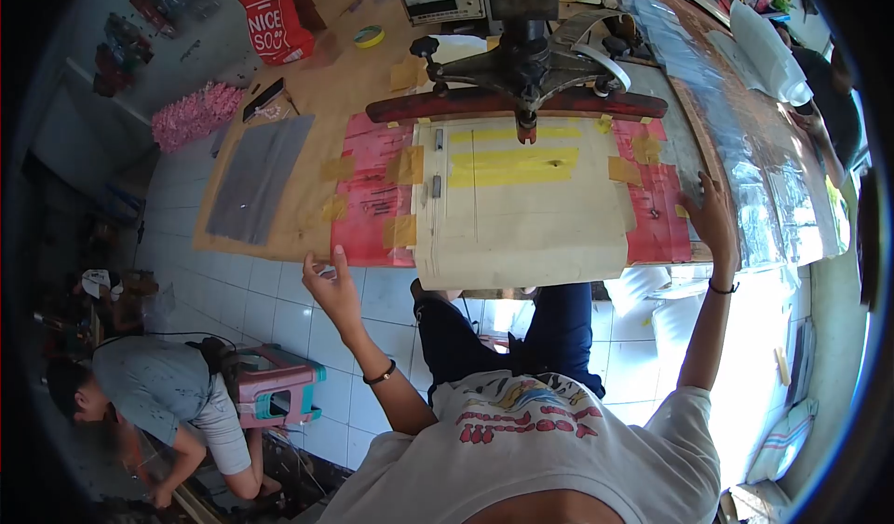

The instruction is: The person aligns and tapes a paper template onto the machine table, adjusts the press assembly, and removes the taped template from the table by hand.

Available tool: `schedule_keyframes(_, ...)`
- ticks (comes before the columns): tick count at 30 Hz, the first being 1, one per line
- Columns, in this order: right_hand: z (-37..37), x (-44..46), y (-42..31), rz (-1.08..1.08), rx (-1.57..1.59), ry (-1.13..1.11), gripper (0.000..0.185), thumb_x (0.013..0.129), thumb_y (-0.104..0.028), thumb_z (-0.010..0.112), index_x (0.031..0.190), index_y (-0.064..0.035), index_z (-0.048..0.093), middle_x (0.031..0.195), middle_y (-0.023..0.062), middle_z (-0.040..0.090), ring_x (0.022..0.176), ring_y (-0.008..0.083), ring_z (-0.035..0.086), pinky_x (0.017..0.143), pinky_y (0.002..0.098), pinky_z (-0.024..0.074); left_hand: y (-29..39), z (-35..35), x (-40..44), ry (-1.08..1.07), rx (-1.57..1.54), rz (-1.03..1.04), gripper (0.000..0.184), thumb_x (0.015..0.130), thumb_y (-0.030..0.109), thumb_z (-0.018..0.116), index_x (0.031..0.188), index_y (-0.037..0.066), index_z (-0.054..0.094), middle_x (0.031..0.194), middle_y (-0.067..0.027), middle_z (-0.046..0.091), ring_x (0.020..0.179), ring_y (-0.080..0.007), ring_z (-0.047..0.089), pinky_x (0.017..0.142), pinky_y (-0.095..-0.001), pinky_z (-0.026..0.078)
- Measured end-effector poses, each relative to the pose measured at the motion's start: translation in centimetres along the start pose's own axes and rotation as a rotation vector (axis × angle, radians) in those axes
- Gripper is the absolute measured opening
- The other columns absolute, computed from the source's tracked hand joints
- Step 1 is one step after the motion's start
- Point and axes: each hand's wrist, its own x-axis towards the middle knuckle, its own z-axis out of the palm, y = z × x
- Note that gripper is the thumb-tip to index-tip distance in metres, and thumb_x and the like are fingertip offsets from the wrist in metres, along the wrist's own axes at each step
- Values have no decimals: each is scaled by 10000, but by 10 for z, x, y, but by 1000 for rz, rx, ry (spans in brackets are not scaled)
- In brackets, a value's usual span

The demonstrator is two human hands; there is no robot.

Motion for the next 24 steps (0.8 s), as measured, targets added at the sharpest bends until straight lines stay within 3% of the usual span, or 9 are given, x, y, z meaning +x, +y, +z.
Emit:
schedule_keyframes(2, 3, -8, 0, 28, -13, 13, 608, 905, -318, 677, 1385, 1, 482, 1362, 253, 490, 1272, 431, 475, 1052, 490, 407, -10, 9, 0, -28, -397, -96, 673, 907, 353, 737, 1349, -46, 423, 1038, -177, 592, 840, -177, 625, 653, -300, 511)
schedule_keyframes(5, 5, -16, -3, 62, -67, 0, 620, 901, -345, 677, 1377, 4, 489, 1338, 265, 493, 1247, 423, 490, 1039, 483, 416, -19, 12, 5, 3, -525, -94, 649, 890, 303, 769, 1312, -37, 413, 860, -108, 635, 651, -132, 613, 532, -241, 480)
schedule_keyframes(8, 3, -18, -11, 79, -68, -28, 622, 885, -360, 691, 1349, 15, 516, 1259, 276, 546, 1182, 398, 547, 999, 461, 447, -10, 6, 7, -34, -498, -99, 617, 888, 271, 772, 1289, -47, 428, 763, -87, 644, 630, -125, 620, 507, -234, 475)
schedule_keyframes(11, -8, -13, -25, 137, -5, -104, 605, 866, -354, 710, 1310, 25, 551, 1112, 269, 642, 1055, 375, 639, 914, 442, 499, -10, 4, 11, -56, -472, -111, 571, 885, 232, 774, 1269, -41, 451, 781, -102, 662, 621, -127, 627, 484, -234, 473)
schedule_keyframes(17, 0, -3, -15, 150, 81, -117, 469, 854, -328, 719, 1143, 36, 653, 877, 229, 720, 873, 326, 722, 776, 415, 540, -18, 11, 16, -102, -697, -102, 470, 889, 134, 754, 1241, -33, 490, 832, -104, 668, 645, -144, 632, 507, -253, 506)
schedule_keyframes(22, 3, 3, -1, 126, 158, -166, 339, 879, -307, 690, 961, 21, 708, 838, 214, 715, 827, 313, 717, 740, 417, 525, -6, 8, 6, -79, -823, -168, 488, 900, 127, 737, 1279, -23, 469, 914, -93, 645, 789, -151, 637, 697, -298, 555)
schedule_keyframes(24, 11, 4, 8, 84, 173, -132, 304, 905, -270, 666, 919, 34, 680, 803, 181, 698, 747, 265, 684, 672, 398, 502, -7, 3, 2, -86, -858, -194, 491, 906, 128, 730, 1291, -14, 461, 939, -88, 635, 843, -155, 635, 769, -317, 559)
